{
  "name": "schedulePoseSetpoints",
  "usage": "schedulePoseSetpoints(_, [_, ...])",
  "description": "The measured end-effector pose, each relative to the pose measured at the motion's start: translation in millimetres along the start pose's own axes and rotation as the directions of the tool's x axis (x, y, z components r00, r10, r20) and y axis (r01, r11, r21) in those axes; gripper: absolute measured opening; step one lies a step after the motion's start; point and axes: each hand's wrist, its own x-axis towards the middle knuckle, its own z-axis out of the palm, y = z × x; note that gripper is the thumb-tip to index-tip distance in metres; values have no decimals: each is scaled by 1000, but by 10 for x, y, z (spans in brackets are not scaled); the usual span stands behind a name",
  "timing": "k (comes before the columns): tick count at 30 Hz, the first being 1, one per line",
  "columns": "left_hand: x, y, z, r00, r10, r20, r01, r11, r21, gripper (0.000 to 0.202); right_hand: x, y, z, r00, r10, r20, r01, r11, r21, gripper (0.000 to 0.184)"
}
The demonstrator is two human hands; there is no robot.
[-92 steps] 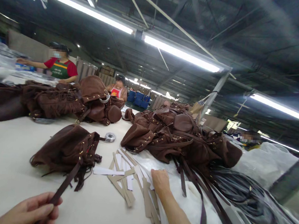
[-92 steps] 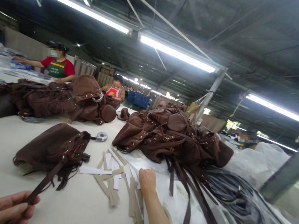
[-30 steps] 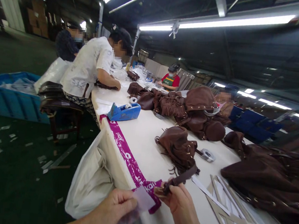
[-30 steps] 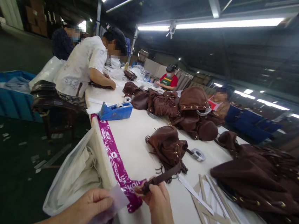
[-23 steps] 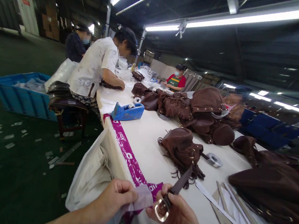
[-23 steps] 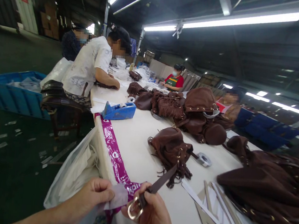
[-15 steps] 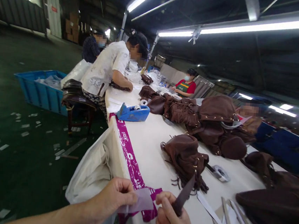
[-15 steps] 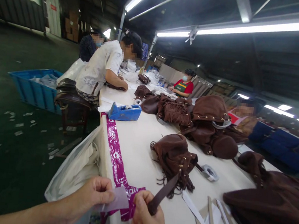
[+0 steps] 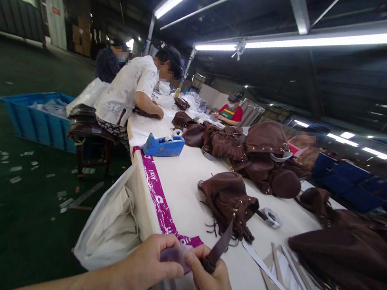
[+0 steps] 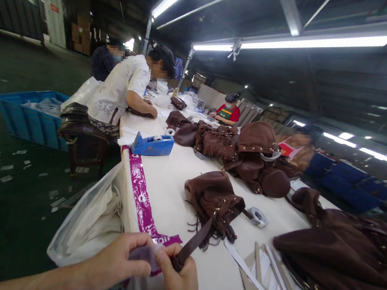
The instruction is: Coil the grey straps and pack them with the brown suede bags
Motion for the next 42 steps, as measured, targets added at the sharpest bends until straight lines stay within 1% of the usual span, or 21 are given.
schedulePoseSetpoints(2, [34,-1,43,1000,28,-13,-28,1000,-13,15,-7,-23,11,1000,1,8,-1,1000,19,44])
schedulePoseSetpoints(4, [79,-37,72,999,44,-25,-44,998,-38,12,-10,-14,13,999,29,46,-31,999,43,46])
schedulePoseSetpoints(7, [139,-108,78,1000,5,-17,-7,994,-113,22,-23,27,22,991,99,91,-110,986,125,48])
schedulePoseSetpoints(10, [155,-130,51,998,-58,-18,53,979,-199,30,-49,13,56,976,201,89,-219,929,299,47])
schedulePoseSetpoints(12, [138,-110,30,994,-103,-19,96,965,-243,29,-60,-58,73,968,230,98,-248,844,476,45])
schedulePoseSetpoints(13, [124,-97,21,992,-129,-13,121,958,-259,29,-60,-108,73,970,223,101,-240,789,565,42])
schedulePoseSetpoints(16, [74,-78,9,984,-177,25,178,949,-261,28,-49,-269,31,986,156,57,-143,619,772,31])
schedulePoseSetpoints(19, [28,-97,35,980,-186,72,197,955,-222,27,-40,-377,-27,989,145,3,-69,451,890,24])
schedulePoseSetpoints(20, [15,-104,52,977,-191,92,207,953,-219,26,-42,-396,-37,989,149,-4,-58,409,911,24])
schedulePoseSetpoints(22, [-8,-110,97,968,-214,130,238,946,-219,26,-51,-414,-37,987,158,-5,-54,370,927,25])
schedulePoseSetpoints(23, [-17,-107,122,962,-230,146,258,942,-216,26,-57,-417,-27,988,157,-2,-58,375,925,25])
schedulePoseSetpoints(25, [-33,-96,168,950,-263,171,295,933,-204,25,-70,-415,5,988,151,13,-76,416,906,26])
schedulePoseSetpoints(28, [-43,-86,207,943,-267,198,308,926,-219,22,-81,-406,53,989,146,24,-92,480,872,28])
schedulePoseSetpoints(30, [-41,-95,209,948,-249,200,293,927,-235,20,-84,-398,73,990,143,15,-84,492,867,29])
schedulePoseSetpoints(34, [-35,-122,193,953,-235,190,278,928,-250,20,-94,-380,92,990,139,18,-84,488,869,28])
schedulePoseSetpoints(36, [-37,-124,196,953,-234,190,280,922,-268,21,-101,-367,100,991,131,28,-91,507,857,28])
schedulePoseSetpoints(39, [-42,-118,208,956,-219,193,271,912,-307,21,-103,-340,108,994,111,4,-65,551,832,27])
schedulePoseSetpoints(42, [-34,-130,205,961,-204,189,257,910,-325,20,-93,-316,104,993,117,-15,-53,557,829,26])
